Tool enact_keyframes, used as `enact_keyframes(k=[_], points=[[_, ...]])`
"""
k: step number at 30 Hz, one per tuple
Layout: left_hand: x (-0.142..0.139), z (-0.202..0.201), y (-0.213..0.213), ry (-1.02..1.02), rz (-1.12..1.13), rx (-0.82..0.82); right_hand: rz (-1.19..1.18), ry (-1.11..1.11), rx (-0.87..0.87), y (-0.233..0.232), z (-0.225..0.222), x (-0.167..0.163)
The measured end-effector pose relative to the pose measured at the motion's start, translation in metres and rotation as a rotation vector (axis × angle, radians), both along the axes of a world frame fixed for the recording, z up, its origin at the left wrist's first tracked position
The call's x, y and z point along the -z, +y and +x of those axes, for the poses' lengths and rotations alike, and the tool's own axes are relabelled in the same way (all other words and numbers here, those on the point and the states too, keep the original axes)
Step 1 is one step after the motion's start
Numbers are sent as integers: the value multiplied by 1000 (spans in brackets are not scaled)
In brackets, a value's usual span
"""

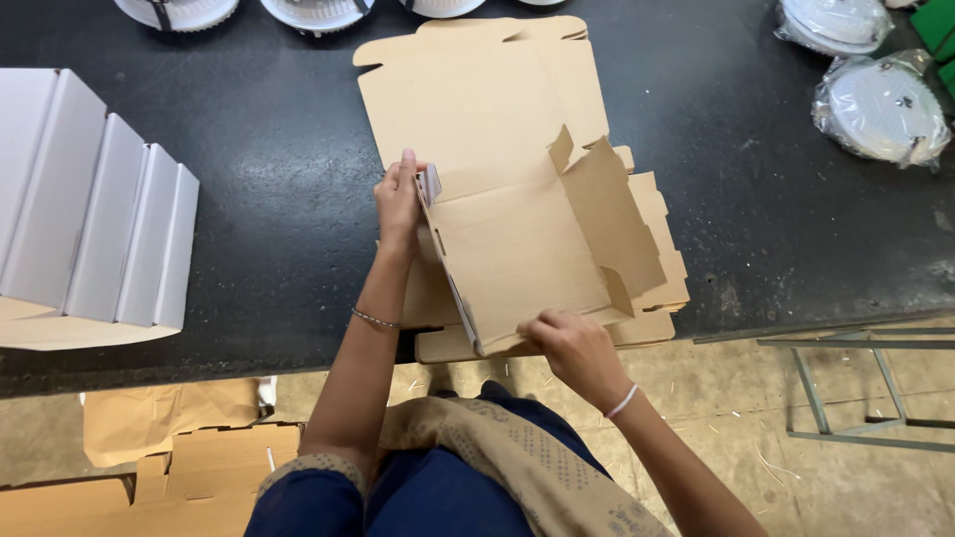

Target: The person assembles flat cardboard boxes by folding and inserting white plastic inserts into slots. They place a plastic-wrapped circular object into each box, close the lid, and stack the finished boxes on the table.

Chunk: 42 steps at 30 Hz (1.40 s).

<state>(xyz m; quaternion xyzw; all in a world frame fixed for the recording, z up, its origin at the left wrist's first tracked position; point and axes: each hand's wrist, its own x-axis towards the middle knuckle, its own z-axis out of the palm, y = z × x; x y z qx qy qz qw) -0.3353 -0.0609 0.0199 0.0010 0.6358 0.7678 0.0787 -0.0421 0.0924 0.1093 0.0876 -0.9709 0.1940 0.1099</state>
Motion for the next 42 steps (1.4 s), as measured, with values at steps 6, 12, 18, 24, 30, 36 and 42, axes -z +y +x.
enact_keyframes(k=[6, 12, 18, 24, 30, 36, 42], points=[[-4, 25, -19, -135, 128, 179, -55, -190, -136, 2, 37, -16], [-4, 45, -6, -55, 223, 76, -56, -95, -118, 0, 48, -7], [-13, 49, -6, 134, 199, 27, -79, -256, -77, -2, 45, -16], [-16, 55, -1, 96, 175, 52, -331, -754, -292, 27, 22, -58], [-17, 51, 3, 87, 172, 101, -46, -531, 131, 49, -68, -39], [-9, 61, -1, 73, 51, 127, 87, -498, -79, 57, -140, -20], [-6, 55, -11, -101, 246, 144, -92, -682, -320, 43, -34, -50]])
